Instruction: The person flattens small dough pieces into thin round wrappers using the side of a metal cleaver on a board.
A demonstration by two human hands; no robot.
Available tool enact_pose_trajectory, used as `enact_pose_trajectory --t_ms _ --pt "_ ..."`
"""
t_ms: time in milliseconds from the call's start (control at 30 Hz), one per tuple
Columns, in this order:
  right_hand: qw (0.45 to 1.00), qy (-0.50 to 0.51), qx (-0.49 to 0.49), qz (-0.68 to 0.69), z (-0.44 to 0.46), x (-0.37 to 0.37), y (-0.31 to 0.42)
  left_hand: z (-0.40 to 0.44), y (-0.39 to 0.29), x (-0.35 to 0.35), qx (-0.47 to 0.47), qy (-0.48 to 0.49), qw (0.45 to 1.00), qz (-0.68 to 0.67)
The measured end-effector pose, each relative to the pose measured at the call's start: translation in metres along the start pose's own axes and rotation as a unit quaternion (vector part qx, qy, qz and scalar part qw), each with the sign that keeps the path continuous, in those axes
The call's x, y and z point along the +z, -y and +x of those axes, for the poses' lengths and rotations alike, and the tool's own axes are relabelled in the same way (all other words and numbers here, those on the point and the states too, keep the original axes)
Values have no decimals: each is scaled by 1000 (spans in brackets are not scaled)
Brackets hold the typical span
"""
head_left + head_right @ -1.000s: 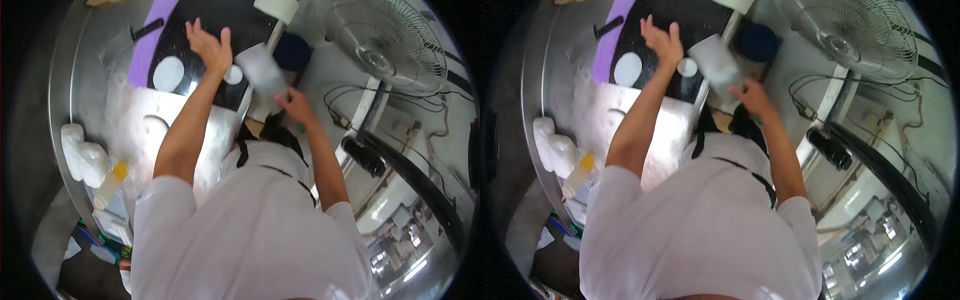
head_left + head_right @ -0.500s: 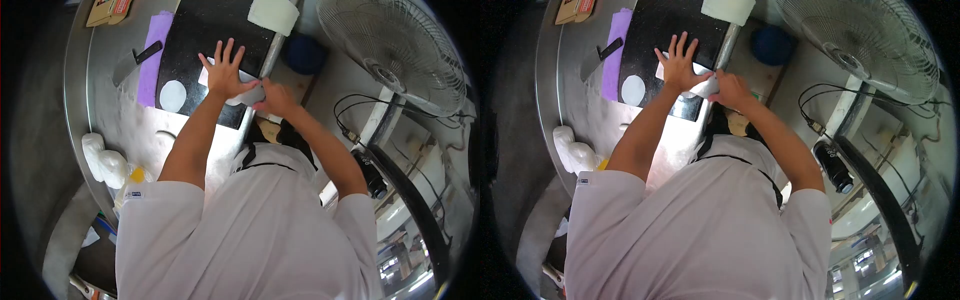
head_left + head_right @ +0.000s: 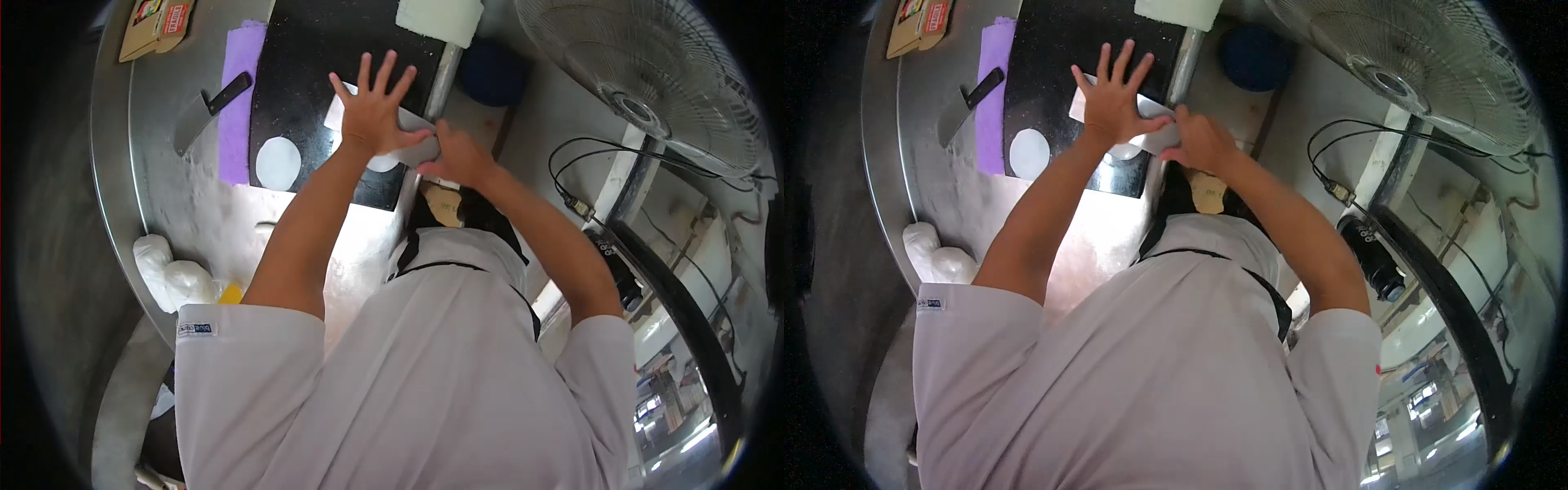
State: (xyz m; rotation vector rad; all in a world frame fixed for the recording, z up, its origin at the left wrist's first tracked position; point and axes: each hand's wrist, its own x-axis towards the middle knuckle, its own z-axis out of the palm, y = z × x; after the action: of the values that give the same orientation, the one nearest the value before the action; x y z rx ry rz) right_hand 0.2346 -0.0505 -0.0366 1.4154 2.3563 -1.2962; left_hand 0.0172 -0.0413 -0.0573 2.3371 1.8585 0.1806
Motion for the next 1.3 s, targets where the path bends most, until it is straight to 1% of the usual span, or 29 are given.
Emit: enact_pose_trajectory --t_ms 33,67,133,200,267,300,333,400,433,467,500,533,600,633,667,733,767,800,867,933,967,1000,1033,1067,1100,1133,1200,1233,1300 --pt "998 -23 -37 -35 11 -14 1 4 7 6 -3 -69 997 -31" --pt "995 -38 -71 -62 15 -18 5 9 14 7 -1 -93 995 -36" --pt "992 -51 -89 -72 35 -23 7 18 28 9 1 -98 995 -14" --pt "994 -49 -88 -48 25 -12 6 8 25 9 5 -82 997 4" --pt "998 -11 -54 1 -11 21 4 -29 6 7 40 -16 999 -23" --pt "999 -7 -52 5 -24 35 4 -38 -6 11 46 -8 998 -51" --pt "996 -63 -56 -15 -30 42 -1 -31 -13 5 49 51 997 -27" --pt "992 -107 -57 -32 -25 33 -12 -11 -14 0 53 55 997 -16" --pt "998 -52 -35 -27 -14 17 -11 -10 -12 -3 56 66 996 -15" --pt "1000 1 -17 -23 -3 1 -9 -5 -8 -3 18 51 998 8" --pt "997 -15 -62 -53 9 -13 -10 9 -4 -1 -18 27 999 34" --pt "990 -31 -105 -85 23 -27 -9 21 2 0 -14 22 999 37" --pt "981 -13 -131 -140 50 -43 -3 16 17 4 -63 -103 992 -15" --pt "986 17 -125 -112 45 -46 5 10 19 7 -52 -93 994 -2" --pt "986 11 -126 -110 34 -36 1 4 16 13 -48 -95 994 3" --pt "996 28 -86 -3 -6 11 -10 -31 -4 14 -7 1 1000 25" --pt "996 24 -85 -3 -11 13 -9 -32 -16 13 3 9 1000 -3" --pt "998 9 -55 -24 -13 11 -12 -26 -17 11 20 11 1000 -16" --pt "999 7 -22 -29 -4 9 -21 -7 -15 11 5 10 1000 3" --pt "997 9 -74 -17 20 -14 -28 7 -8 10 -22 -42 999 4" --pt "990 -13 -117 -74 30 -35 -23 13 -3 9 -50 -61 997 3" --pt "978 -34 -159 -130 38 -52 -13 22 -7 0 -90 -72 991 72" --pt "970 -37 -194 -143 51 -62 -11 30 -10 -11 -133 -77 978 139" --pt "961 -37 -228 -154 60 -66 -8 29 -9 -25 -173 1 985 17" --pt "976 38 -166 -135 61 -63 -1 26 -12 -31 -175 23 984 20" --pt "976 38 -165 -136 54 -58 -5 22 -21 -34 -174 22 984 20" --pt "985 72 -128 -85 22 -28 -12 -1 -35 -37 -144 143 978 43" --pt "991 45 -113 -63 12 -15 -23 -22 -18 14 -53 -31 998 -15" --pt "991 41 -97 -77 17 -35 -26 -1 -25 9 -64 -4 998 -5"
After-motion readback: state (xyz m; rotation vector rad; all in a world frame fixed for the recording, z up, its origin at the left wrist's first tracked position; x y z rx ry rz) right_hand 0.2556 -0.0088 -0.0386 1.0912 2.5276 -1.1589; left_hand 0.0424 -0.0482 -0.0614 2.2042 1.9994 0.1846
